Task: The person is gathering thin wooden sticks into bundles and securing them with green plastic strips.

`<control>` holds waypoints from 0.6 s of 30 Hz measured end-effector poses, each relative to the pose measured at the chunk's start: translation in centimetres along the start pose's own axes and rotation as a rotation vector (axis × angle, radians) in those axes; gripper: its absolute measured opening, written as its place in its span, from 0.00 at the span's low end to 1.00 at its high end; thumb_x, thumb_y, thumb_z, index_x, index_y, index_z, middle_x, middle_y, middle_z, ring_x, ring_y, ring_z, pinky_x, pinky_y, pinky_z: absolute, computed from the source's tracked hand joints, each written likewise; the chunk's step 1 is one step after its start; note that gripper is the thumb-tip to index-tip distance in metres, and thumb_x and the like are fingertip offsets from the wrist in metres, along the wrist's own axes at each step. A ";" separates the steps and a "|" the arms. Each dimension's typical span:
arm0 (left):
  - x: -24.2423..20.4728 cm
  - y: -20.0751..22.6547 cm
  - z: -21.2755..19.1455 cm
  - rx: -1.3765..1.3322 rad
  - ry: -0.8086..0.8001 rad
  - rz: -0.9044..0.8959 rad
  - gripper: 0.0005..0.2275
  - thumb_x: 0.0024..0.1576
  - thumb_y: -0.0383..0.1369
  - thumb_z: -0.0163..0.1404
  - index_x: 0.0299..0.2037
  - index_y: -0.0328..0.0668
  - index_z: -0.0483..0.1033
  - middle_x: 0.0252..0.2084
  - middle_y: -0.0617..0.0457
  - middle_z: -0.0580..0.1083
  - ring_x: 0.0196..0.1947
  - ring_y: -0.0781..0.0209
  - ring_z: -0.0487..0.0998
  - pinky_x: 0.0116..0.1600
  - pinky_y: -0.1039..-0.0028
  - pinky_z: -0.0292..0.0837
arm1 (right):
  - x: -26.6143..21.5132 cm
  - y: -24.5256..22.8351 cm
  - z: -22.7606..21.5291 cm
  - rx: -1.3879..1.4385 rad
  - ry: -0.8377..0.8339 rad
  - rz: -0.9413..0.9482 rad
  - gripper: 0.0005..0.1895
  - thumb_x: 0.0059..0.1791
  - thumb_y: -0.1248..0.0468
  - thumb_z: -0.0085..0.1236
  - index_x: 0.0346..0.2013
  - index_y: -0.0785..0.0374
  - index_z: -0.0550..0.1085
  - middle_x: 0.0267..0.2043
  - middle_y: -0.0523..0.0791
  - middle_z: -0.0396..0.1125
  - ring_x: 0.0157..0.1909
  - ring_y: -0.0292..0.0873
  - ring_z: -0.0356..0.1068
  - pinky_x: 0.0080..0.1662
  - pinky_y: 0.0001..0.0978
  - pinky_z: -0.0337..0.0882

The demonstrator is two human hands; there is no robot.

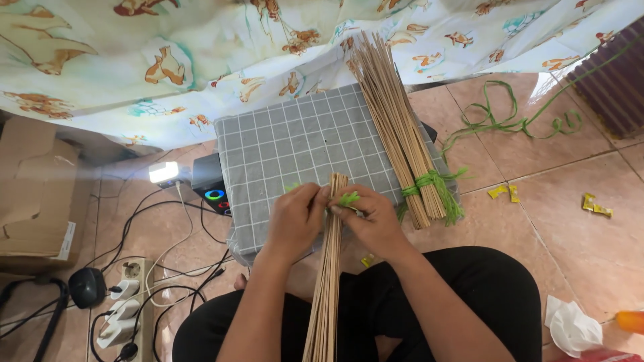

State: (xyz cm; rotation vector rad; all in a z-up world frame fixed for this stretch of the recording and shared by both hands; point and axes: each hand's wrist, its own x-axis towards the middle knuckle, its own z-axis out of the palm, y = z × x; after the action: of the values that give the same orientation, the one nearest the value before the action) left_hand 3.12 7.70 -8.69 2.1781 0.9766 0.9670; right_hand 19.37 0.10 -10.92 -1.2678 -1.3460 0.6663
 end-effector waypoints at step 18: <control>-0.9 1.2 2.8 -0.750 -0.081 -0.476 0.04 0.52 0.27 0.58 0.36 0.38 0.82 0.17 0.55 0.71 0.21 0.72 0.64 0.24 0.79 0.61 | 1.2 -0.9 0.1 0.387 0.279 0.237 0.08 0.49 0.71 0.65 0.27 0.74 0.79 0.10 0.47 0.62 0.11 0.35 0.62 0.22 0.25 0.69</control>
State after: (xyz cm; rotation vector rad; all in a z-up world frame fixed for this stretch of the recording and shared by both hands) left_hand 5.39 5.80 -9.85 1.2791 0.8517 0.8225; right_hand 19.26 1.01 -9.75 -1.1601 -0.7993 0.8343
